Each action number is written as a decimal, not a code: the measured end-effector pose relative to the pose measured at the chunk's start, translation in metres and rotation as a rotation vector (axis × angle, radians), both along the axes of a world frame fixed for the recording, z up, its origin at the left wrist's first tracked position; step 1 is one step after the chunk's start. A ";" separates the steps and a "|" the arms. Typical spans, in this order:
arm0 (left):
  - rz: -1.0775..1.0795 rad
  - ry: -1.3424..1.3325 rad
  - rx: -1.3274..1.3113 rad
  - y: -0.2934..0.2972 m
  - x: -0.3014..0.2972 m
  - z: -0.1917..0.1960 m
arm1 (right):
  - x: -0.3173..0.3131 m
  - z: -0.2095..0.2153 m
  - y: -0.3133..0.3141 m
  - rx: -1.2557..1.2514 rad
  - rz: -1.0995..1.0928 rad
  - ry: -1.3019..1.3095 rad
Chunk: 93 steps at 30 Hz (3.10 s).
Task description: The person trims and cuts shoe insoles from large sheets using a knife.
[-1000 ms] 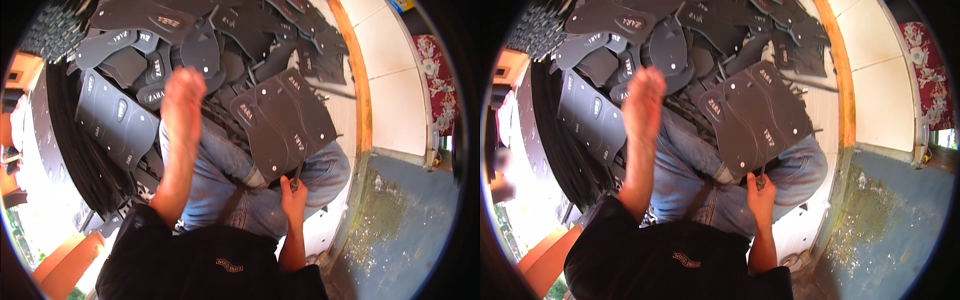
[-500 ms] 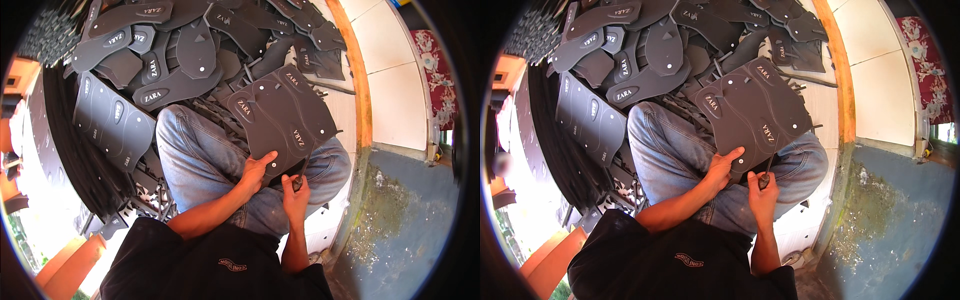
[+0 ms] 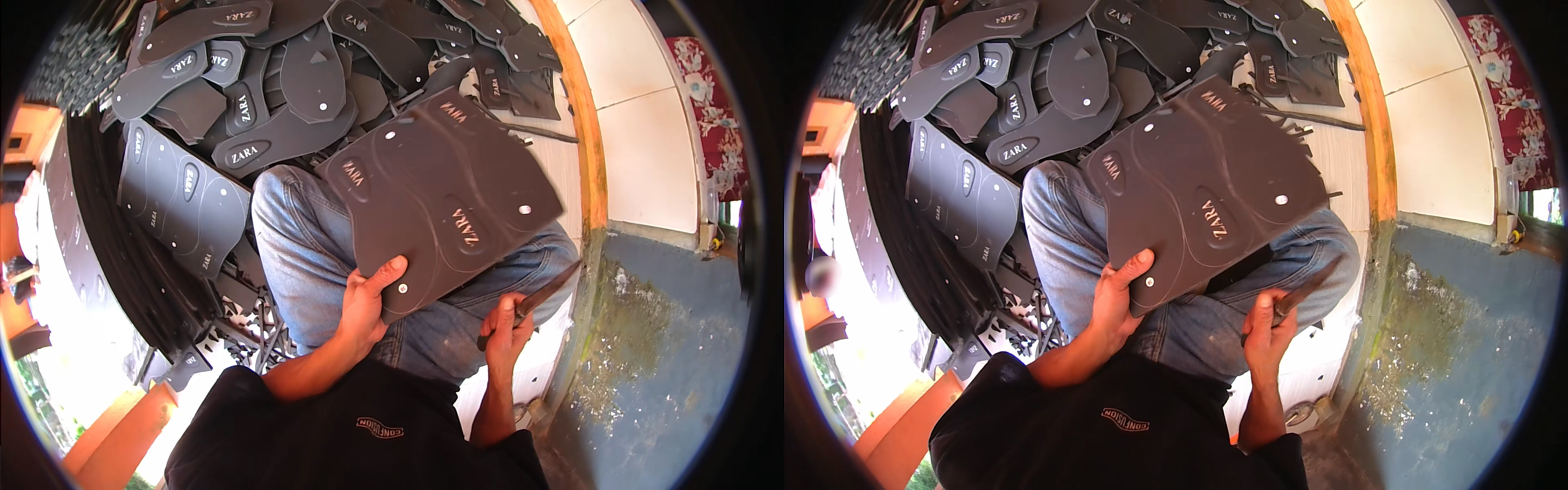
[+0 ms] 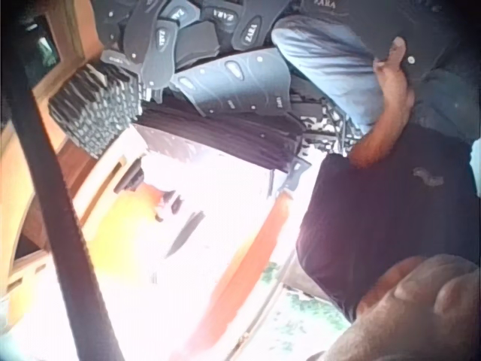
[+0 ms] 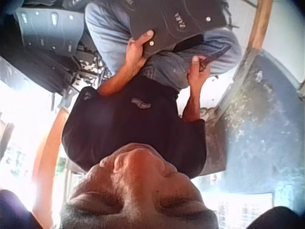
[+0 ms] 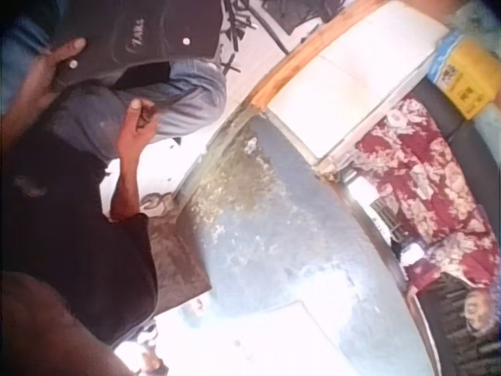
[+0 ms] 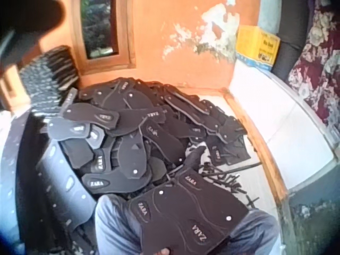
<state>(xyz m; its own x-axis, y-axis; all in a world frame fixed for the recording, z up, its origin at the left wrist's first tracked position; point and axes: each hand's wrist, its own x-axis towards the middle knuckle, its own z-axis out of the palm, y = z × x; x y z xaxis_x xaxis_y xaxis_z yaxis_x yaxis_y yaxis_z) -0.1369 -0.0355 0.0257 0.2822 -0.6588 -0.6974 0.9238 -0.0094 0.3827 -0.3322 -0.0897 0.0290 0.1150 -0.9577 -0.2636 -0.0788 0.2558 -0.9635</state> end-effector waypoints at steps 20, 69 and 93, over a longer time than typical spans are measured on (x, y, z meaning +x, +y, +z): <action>-0.087 0.010 0.140 0.011 -0.021 0.010 | -0.030 0.000 0.053 0.151 0.548 0.616; -0.103 0.002 0.030 0.043 -0.006 -0.023 | 0.053 -0.051 -0.014 -0.272 0.884 0.533; -0.094 0.123 -0.007 0.048 -0.003 -0.025 | 0.052 -0.135 -0.005 0.348 0.436 -0.440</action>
